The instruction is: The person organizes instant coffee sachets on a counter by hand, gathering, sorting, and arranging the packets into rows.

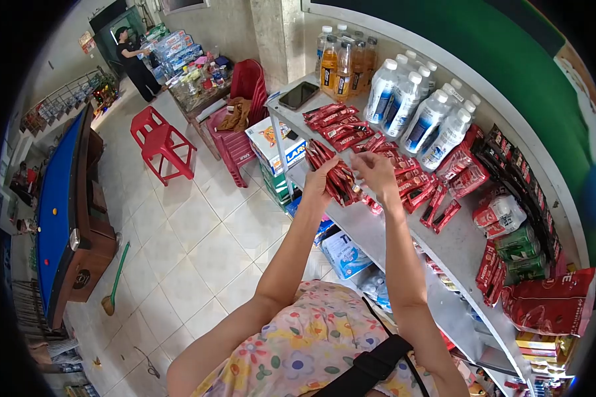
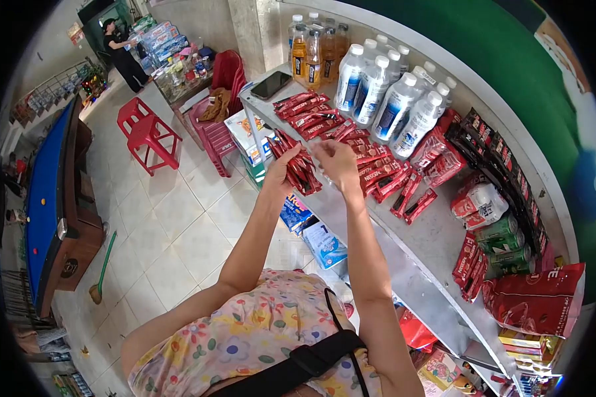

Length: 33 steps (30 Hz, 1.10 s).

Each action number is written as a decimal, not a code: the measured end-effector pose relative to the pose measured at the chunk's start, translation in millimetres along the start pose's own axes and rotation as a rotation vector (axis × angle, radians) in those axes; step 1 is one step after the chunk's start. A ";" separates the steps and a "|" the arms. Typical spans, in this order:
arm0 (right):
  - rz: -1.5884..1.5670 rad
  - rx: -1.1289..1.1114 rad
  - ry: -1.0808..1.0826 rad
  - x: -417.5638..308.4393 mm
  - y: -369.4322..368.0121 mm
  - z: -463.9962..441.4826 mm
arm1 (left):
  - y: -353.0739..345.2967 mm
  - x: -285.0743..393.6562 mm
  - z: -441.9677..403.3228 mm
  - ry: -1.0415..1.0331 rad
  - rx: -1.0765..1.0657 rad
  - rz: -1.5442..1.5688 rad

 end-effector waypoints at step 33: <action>-0.248 -0.172 -0.048 10.3 -32.6 -27.8 | 3.1 31.9 -7.4 0.067 -0.107 0.028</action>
Point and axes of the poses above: each hand's wrist, its own z-axis away from the middle knuckle, its own y-axis out of the back of the hand, x = y × z, the point moved 5 cm from there along -z, towards the middle knuckle, and after that the axes turned 7 degrees about z, right-handed, at the moved point
